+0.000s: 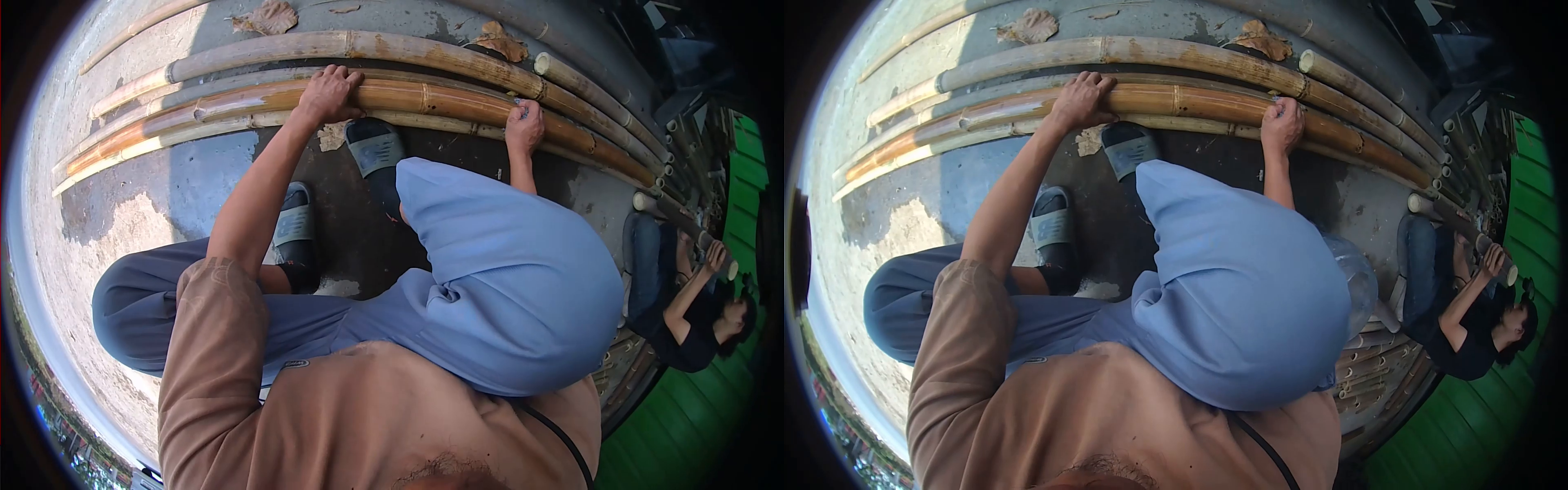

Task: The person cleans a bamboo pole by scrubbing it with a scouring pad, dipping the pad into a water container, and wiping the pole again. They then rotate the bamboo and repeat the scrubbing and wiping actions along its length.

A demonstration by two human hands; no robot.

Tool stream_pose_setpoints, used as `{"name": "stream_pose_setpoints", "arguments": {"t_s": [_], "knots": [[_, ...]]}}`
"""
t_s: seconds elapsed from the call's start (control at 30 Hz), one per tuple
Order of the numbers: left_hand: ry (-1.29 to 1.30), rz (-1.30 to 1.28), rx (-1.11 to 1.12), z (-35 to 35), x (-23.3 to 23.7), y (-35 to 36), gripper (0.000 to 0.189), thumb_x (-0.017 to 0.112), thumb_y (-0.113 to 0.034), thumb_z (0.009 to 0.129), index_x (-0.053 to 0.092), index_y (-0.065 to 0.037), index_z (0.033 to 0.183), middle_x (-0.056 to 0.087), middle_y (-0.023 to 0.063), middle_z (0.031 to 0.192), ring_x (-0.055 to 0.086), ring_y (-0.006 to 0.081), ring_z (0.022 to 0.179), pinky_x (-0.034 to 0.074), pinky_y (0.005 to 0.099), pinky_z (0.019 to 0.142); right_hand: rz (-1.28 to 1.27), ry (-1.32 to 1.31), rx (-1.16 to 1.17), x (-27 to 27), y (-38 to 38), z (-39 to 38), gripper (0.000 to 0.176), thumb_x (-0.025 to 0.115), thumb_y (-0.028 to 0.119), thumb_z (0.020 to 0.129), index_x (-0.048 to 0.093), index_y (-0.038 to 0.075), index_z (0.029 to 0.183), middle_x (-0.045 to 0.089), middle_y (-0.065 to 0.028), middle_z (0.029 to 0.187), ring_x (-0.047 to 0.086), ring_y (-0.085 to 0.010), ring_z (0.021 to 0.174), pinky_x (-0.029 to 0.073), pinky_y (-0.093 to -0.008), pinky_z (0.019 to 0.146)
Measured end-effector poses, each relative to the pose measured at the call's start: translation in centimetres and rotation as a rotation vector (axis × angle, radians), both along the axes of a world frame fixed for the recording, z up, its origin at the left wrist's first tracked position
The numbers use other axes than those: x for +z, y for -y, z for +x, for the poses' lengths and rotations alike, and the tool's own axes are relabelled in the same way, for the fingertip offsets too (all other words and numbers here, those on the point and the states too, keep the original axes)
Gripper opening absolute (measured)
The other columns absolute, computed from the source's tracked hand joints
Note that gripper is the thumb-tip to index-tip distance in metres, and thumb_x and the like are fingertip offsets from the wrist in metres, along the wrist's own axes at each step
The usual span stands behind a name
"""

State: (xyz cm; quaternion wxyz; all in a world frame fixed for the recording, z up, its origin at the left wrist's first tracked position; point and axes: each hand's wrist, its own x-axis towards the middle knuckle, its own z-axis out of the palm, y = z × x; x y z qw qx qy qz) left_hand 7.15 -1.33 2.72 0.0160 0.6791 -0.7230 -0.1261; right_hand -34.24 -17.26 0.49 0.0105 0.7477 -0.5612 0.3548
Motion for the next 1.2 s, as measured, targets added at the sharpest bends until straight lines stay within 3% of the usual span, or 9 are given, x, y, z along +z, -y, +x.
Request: {"name": "stream_pose_setpoints", "arguments": {"t_s": [0.13, 0.27, 0.37, 0.5, 0.6, 0.77, 0.87, 1.07, 1.2], "knots": [[0.037, -0.007, 0.031, -0.7, 0.5, 0.2, 0.081, 0.088, -0.048, 0.077, 0.057, -0.013, 0.144, 0.063, 0.0149, 0.133, 0.055, 0.0354, 0.134, 0.048, 0.0493, 0.111, 0.063, -0.083, -0.025, -1.1, 0.0, 2.5, 0.016, 0.063, 0.015, 0.087, 0.068, 0.009, 0.1, 0.071, -0.0154, 0.096, 0.067, -0.0421, 0.093, 0.055, -0.0528, 0.086], [0.021, -0.092, 0.018, -0.3, -0.4, -0.1, 0.079, 0.088, -0.047, 0.076, 0.058, -0.014, 0.142, 0.062, 0.0128, 0.131, 0.055, 0.0343, 0.132, 0.048, 0.049, 0.11, 0.037, 0.06, 0.353, 0.1, -5.9, 14.8, 0.01, 0.064, 0.007, 0.084, 0.065, 0.007, 0.093, 0.069, -0.0152, 0.092, 0.066, -0.0408, 0.092, 0.053, -0.0513, 0.087], [-0.039, -0.118, -0.005, 0.1, 0.0, -0.6, 0.078, 0.089, -0.045, 0.076, 0.058, -0.014, 0.142, 0.062, 0.0125, 0.129, 0.056, 0.0344, 0.131, 0.048, 0.0495, 0.109, 0.138, 0.166, 0.415, 1.1, -5.6, 13.4, 0.012, 0.064, 0.008, 0.084, 0.066, 0.007, 0.096, 0.07, -0.0157, 0.094, 0.067, -0.0404, 0.095, 0.054, -0.0495, 0.088], [-0.023, -0.104, -0.001, -0.1, 0.1, -0.6, 0.078, 0.089, -0.044, 0.076, 0.059, -0.015, 0.142, 0.062, 0.0127, 0.129, 0.056, 0.0347, 0.129, 0.048, 0.0501, 0.108, 0.088, 0.052, -0.052, 0.6, -0.1, 0.4, 0.016, 0.063, 0.011, 0.084, 0.068, 0.006, 0.098, 0.071, -0.0159, 0.091, 0.068, -0.0417, 0.092, 0.054, -0.0528, 0.085], [-0.003, -0.106, 0.016, -0.4, 0.3, -0.4, 0.078, 0.089, -0.044, 0.076, 0.059, -0.015, 0.142, 0.062, 0.0129, 0.129, 0.056, 0.0348, 0.129, 0.048, 0.0499, 0.108, 0.002, -0.029, -0.114, -0.1, 1.1, -2.8, 0.014, 0.064, 0.007, 0.08, 0.066, 0.006, 0.094, 0.07, -0.0154, 0.092, 0.066, -0.0412, 0.09, 0.052, -0.0544, 0.087], [0.011, -0.041, 0.0, -0.2, 0.3, 0.1, 0.079, 0.088, -0.047, 0.077, 0.058, -0.016, 0.143, 0.062, 0.0125, 0.129, 0.056, 0.034, 0.13, 0.048, 0.0492, 0.109, -0.022, 0.078, 0.308, 1.0, -6.7, 13.9, 0.015, 0.064, 0.006, 0.08, 0.064, 0.006, 0.095, 0.067, -0.0157, 0.091, 0.065, -0.0406, 0.093, 0.051, -0.0522, 0.098], [-0.015, -0.035, -0.008, 0.4, 0.7, 0.3, 0.078, 0.086, -0.048, 0.079, 0.058, -0.017, 0.144, 0.062, 0.0119, 0.13, 0.056, 0.0335, 0.13, 0.048, 0.0483, 0.11, 0.028, 0.116, 0.421, 0.9, -6.0, 14.9, 0.015, 0.064, 0.006, 0.083, 0.064, 0.006, 0.098, 0.069, -0.0159, 0.093, 0.065, -0.0412, 0.094, 0.051, -0.0534, 0.101], [-0.036, -0.041, -0.009, 0.4, 0.2, 0.1, 0.079, 0.087, -0.047, 0.077, 0.059, -0.016, 0.144, 0.062, 0.0134, 0.13, 0.056, 0.0353, 0.129, 0.049, 0.0492, 0.109, -0.006, 0.023, -0.052, 0.0, 0.5, 0.7, 0.012, 0.064, 0.01, 0.083, 0.065, 0.006, 0.094, 0.068, -0.0192, 0.091, 0.065, -0.0444, 0.089, 0.052, -0.0543, 0.086], [0.004, -0.014, 0.024, -0.5, 1.0, 0.1, 0.081, 0.087, -0.049, 0.076, 0.059, -0.016, 0.144, 0.061, 0.0145, 0.132, 0.056, 0.0361, 0.13, 0.049, 0.0498, 0.109, 0.021, -0.048, -0.062, 0.0, -0.8, 3.5, 0.012, 0.064, 0.008, 0.082, 0.063, 0.007, 0.094, 0.067, -0.017, 0.091, 0.064, -0.0422, 0.09, 0.051, -0.054, 0.091]]}}
